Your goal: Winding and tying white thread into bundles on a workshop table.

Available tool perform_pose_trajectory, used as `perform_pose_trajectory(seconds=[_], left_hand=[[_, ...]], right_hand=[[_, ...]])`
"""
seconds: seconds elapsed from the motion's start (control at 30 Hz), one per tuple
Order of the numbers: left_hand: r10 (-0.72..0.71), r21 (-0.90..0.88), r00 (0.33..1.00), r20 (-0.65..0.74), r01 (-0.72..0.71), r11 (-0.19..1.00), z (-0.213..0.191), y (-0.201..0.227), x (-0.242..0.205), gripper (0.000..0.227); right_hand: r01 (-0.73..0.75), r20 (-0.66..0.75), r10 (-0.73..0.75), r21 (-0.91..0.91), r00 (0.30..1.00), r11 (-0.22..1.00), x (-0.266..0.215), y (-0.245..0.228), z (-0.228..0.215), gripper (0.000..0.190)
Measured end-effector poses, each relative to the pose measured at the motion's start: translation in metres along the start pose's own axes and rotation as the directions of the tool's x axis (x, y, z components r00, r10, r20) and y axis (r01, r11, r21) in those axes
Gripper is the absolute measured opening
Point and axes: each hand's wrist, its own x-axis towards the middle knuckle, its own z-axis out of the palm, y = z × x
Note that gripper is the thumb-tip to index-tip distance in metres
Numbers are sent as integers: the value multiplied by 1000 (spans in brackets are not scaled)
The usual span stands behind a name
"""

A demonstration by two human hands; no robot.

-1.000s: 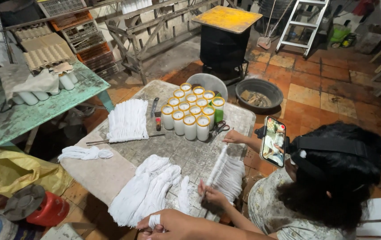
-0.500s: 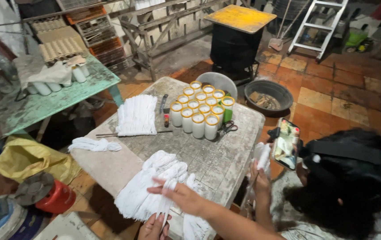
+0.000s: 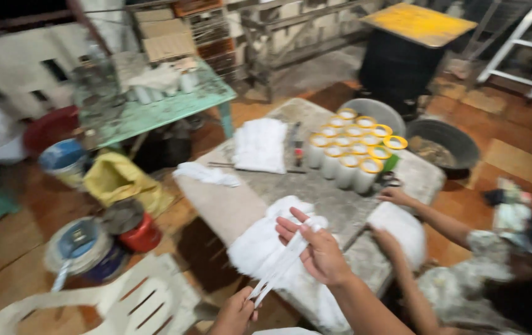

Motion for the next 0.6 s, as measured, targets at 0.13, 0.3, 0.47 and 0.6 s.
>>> perform_pose_trajectory(seconds=[0.13, 0.3, 0.47, 0.6], left_hand=[[-16, 247, 989, -145, 52, 968, -57, -98, 7, 15], [514, 87, 827, -230, -508, 857, -121, -139, -20, 57], [476, -227, 875, -85, -483, 846, -148, -34, -68, 72], [280, -520, 959, -36, -257, 815, -137, -26, -51, 22]], right_hand=[[-21, -7, 21, 16, 1000, 1000, 2, 37, 47, 69], [419, 631, 212, -693, 746, 587, 3, 95, 69, 67], [557, 562, 396, -818, 726, 140, -21, 157, 122, 92], [526, 529, 190, -848, 827, 69, -14, 167, 120, 85]])
